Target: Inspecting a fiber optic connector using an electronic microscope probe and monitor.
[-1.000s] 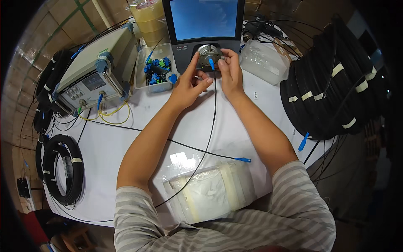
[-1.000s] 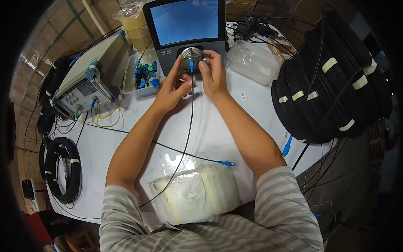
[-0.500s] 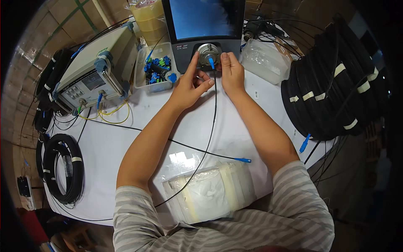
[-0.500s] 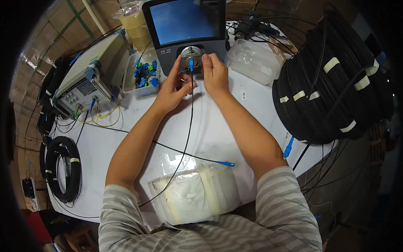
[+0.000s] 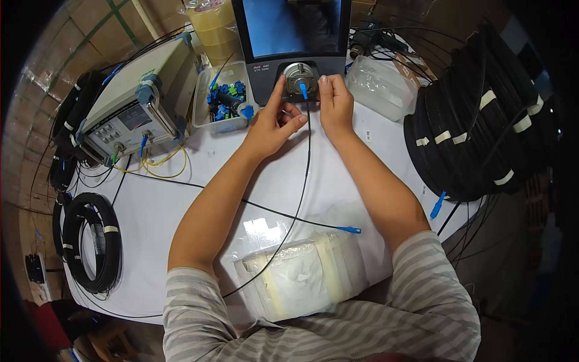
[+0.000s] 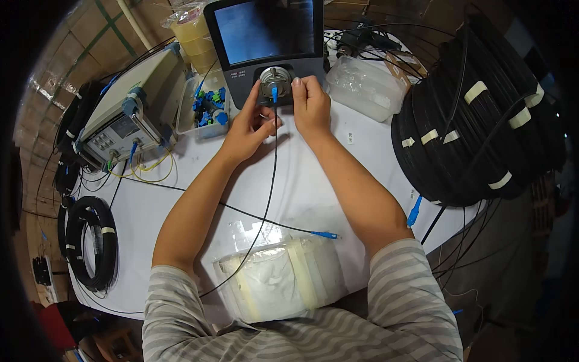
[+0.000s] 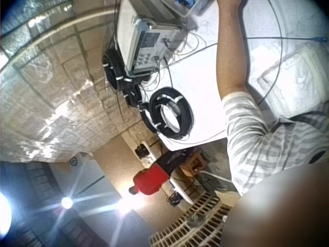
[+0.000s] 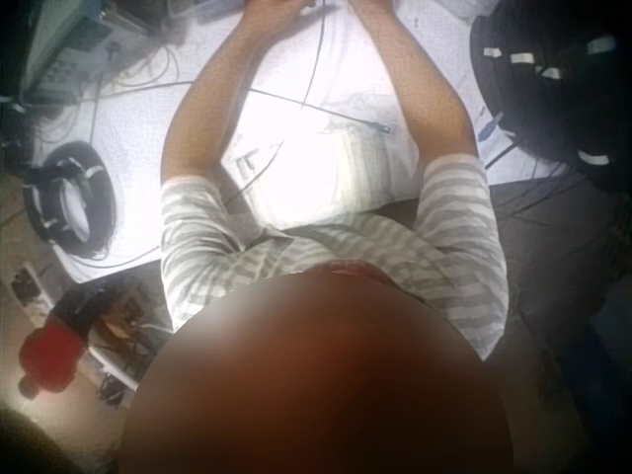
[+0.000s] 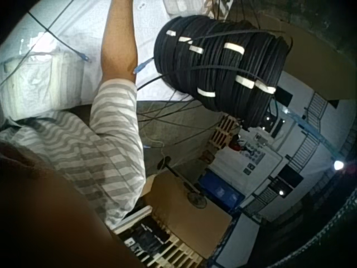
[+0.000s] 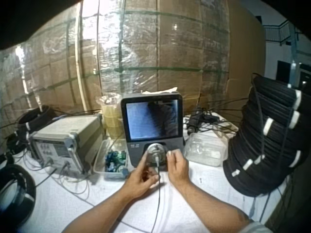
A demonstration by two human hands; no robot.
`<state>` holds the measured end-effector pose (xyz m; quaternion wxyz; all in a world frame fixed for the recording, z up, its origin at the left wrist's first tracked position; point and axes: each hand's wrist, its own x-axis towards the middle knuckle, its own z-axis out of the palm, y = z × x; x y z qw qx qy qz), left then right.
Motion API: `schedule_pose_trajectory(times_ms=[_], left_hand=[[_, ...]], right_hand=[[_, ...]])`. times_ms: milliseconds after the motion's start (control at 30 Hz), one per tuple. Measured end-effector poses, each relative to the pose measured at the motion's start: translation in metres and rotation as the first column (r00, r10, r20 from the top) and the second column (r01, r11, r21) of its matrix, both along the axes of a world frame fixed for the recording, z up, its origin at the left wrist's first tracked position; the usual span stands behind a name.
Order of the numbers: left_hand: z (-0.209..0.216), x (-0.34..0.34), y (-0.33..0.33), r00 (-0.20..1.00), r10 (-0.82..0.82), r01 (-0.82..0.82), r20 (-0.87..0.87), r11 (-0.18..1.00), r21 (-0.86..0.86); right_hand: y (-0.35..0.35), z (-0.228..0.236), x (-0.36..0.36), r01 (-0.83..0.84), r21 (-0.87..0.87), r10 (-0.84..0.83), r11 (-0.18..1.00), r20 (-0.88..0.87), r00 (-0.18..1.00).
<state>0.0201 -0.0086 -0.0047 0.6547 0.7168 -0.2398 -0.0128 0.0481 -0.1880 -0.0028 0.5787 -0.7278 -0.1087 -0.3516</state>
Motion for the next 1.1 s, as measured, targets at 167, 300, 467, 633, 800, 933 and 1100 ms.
schedule_pose_trajectory(times_ms=[167,300,467,633,800,933,1100], left_hand=[[0.0,0.0,0.001,1.0,0.005,-0.005,0.01,1.0,0.004],[-0.001,0.0,0.002,0.999,-0.003,0.002,0.035,1.0,0.009],[0.008,-0.013,-0.006,0.954,0.177,-0.214,0.241,0.967,0.14],[0.012,-0.017,-0.01,0.815,0.341,-0.431,0.469,0.897,0.097],[0.025,-0.015,-0.023,0.754,0.314,-0.425,0.577,0.903,0.064],[0.029,-0.01,-0.023,0.675,0.354,-0.489,0.647,0.872,0.033],[0.032,-0.009,-0.026,0.726,0.34,-0.427,0.597,0.904,0.004]], right_hand=[[-0.004,-0.002,-0.002,-0.007,0.007,0.006,1.0,0.029,1.0],[-0.001,0.001,-0.002,-0.043,0.052,0.049,0.998,-0.113,0.992],[-0.006,-0.003,0.0,0.026,-0.073,-0.023,0.997,0.048,0.999],[0.0,-0.002,-0.002,-0.03,-0.031,0.031,0.999,0.04,0.999],[0.002,-0.005,-0.001,-0.036,0.004,0.036,0.999,0.037,0.999],[0.005,-0.007,0.001,-0.022,0.005,0.022,1.0,0.048,0.999],[0.003,-0.009,0.003,-0.052,0.053,0.05,0.997,0.033,0.998]])
